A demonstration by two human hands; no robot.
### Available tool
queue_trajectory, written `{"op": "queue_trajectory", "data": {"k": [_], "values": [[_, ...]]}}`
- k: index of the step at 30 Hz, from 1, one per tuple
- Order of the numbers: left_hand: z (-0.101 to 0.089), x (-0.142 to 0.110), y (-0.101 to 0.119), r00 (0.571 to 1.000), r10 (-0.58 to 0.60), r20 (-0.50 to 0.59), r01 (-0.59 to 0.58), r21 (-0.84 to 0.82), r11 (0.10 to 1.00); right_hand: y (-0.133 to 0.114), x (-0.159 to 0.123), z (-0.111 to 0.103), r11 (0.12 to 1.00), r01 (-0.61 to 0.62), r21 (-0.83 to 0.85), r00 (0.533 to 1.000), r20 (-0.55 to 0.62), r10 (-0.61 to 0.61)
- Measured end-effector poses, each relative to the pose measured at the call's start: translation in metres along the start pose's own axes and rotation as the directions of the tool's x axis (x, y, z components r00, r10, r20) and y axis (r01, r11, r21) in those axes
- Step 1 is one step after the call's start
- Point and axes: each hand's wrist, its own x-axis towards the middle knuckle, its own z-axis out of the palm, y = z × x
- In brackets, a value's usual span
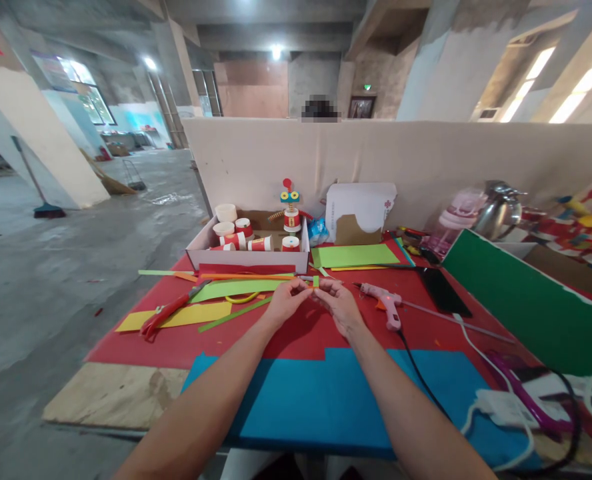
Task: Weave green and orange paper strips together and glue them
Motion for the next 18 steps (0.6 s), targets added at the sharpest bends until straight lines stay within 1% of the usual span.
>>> {"op": "queue_trajectory", "data": {"k": [5, 8, 11, 14, 18], "values": [[-0.0004, -0.0006, 0.0003, 1.0, 0.009, 0.002, -0.009, -0.022, 1.0, 0.0004, -0.0007, 0.002, 0.998, -0.057, 0.02, 0.998, 0.026, 0.057], [-0.0012, -0.0007, 0.0001, 1.0, 0.0, 0.007, 0.001, -0.043, 0.999, 0.0002, -0.0015, 0.0026, 0.998, -0.055, 0.019, 0.998, 0.027, 0.055], [-0.0015, -0.0003, -0.0006, 1.0, -0.006, 0.007, 0.006, -0.016, 1.0, 0.0003, -0.0022, 0.0021, 0.999, -0.053, 0.006, 0.998, 0.018, 0.053], [-0.0009, 0.0007, -0.0018, 1.0, 0.011, -0.009, -0.011, 0.016, 1.0, 0.0013, -0.0023, 0.0012, 0.999, -0.028, -0.045, 0.999, 0.028, 0.029], [-0.0002, 0.0022, -0.0048, 0.998, 0.043, -0.041, -0.041, 0.049, 0.998, 0.0033, -0.002, 0.0013, 0.994, 0.044, -0.105, 0.998, 0.06, -0.037]]}}
